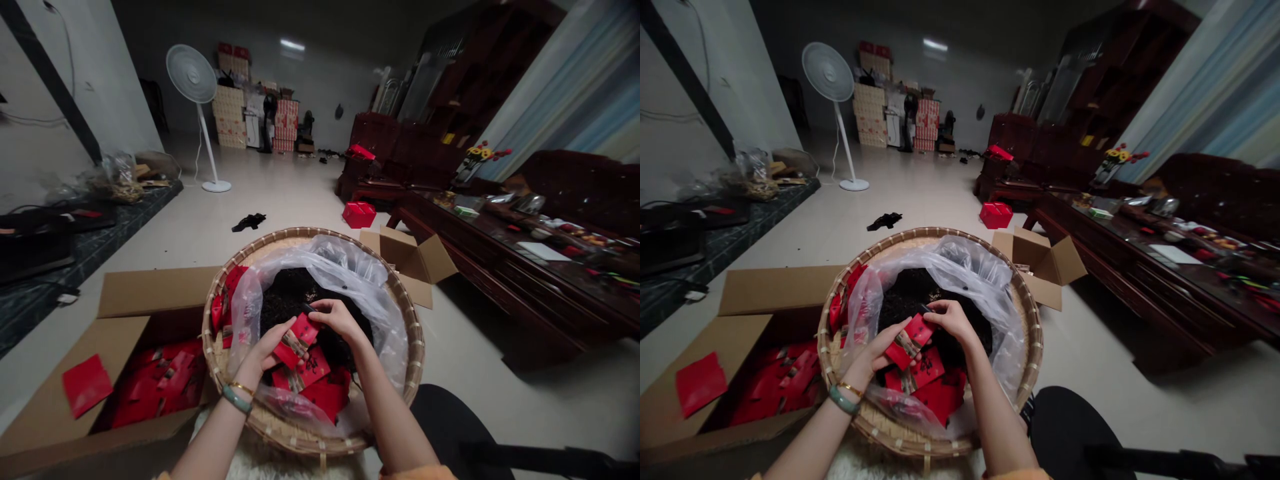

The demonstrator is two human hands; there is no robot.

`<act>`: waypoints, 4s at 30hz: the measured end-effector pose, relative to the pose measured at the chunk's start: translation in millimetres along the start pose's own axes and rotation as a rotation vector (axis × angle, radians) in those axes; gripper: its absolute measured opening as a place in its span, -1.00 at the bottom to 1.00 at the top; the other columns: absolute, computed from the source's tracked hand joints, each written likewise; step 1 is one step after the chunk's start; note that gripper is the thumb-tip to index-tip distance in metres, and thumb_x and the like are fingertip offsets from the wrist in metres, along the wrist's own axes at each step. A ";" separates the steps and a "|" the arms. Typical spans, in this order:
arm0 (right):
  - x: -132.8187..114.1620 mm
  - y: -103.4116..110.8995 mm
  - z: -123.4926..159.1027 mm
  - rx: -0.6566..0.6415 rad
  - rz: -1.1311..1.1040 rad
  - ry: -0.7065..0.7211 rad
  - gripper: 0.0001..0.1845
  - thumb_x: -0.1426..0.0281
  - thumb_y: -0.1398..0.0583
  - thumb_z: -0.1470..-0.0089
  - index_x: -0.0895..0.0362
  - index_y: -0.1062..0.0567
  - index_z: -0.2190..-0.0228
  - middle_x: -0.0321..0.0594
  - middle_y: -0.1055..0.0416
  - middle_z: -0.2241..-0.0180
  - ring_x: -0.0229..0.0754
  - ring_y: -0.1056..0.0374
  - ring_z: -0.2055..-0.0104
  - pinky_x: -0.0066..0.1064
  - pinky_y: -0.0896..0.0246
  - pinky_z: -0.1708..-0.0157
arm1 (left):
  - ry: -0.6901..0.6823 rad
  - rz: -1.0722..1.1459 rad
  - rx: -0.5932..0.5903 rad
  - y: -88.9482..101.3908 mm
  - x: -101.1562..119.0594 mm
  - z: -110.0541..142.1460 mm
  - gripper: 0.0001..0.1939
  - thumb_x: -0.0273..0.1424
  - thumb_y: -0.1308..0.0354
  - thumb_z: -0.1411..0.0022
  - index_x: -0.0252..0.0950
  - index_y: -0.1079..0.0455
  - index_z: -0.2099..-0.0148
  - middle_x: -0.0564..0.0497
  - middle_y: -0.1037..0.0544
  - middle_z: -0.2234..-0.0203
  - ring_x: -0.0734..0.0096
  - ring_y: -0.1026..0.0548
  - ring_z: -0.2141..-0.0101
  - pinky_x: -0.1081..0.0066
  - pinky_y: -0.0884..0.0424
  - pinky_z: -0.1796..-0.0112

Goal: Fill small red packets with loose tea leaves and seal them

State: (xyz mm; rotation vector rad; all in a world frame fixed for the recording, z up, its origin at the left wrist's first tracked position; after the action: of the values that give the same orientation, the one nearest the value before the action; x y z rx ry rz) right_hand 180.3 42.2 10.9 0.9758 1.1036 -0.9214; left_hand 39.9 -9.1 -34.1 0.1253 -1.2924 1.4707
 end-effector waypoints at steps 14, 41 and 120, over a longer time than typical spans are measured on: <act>24.6 45.0 24.1 0.262 0.375 0.059 -0.48 0.22 -0.32 0.25 0.17 -0.49 0.19 -0.09 -0.46 0.18 -0.03 -0.34 0.11 -0.25 -0.19 0.09 | -0.188 0.161 0.117 2.0 11.7 -4.9 -0.63 -0.23 -0.05 -0.21 -0.45 -0.35 0.09 -0.20 -0.59 0.46 0.17 -0.57 0.43 0.27 -0.48 0.39; 8.1 -23.1 18.9 0.160 -0.234 -0.037 -0.61 0.08 -0.28 0.30 0.18 -0.43 0.60 -0.34 -0.30 0.75 -0.34 -0.22 0.69 -0.55 -0.06 0.75 | -0.501 -0.180 0.466 3.0 37.1 -0.3 -0.73 -0.25 -0.28 0.16 -0.36 -0.39 0.48 0.11 -0.41 0.68 0.54 -0.31 0.65 0.52 -0.23 0.56; -10.4 -32.2 31.2 0.101 -0.268 0.247 -0.66 0.18 -0.25 0.10 0.14 -0.51 0.30 -0.19 -0.51 0.33 -0.11 -0.40 0.26 -0.28 -0.24 0.15 | -0.431 0.110 0.172 7.2 30.8 14.0 -0.70 -0.36 -0.13 -0.17 -0.26 -0.37 0.03 -0.10 -0.53 0.15 0.26 -0.52 0.19 0.13 -0.44 0.16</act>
State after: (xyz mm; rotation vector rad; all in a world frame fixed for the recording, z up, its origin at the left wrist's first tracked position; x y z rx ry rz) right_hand 156.7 4.0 20.9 1.0606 1.4329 -1.1018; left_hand 15.3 1.8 -12.3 0.5145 -1.5293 1.7098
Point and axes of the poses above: each hand's wrist, its own z-axis away from the middle knuckle, its own y-axis out of the back of the hand, x = y × z, the point moved 5 cm from there along -z, towards the middle knuckle
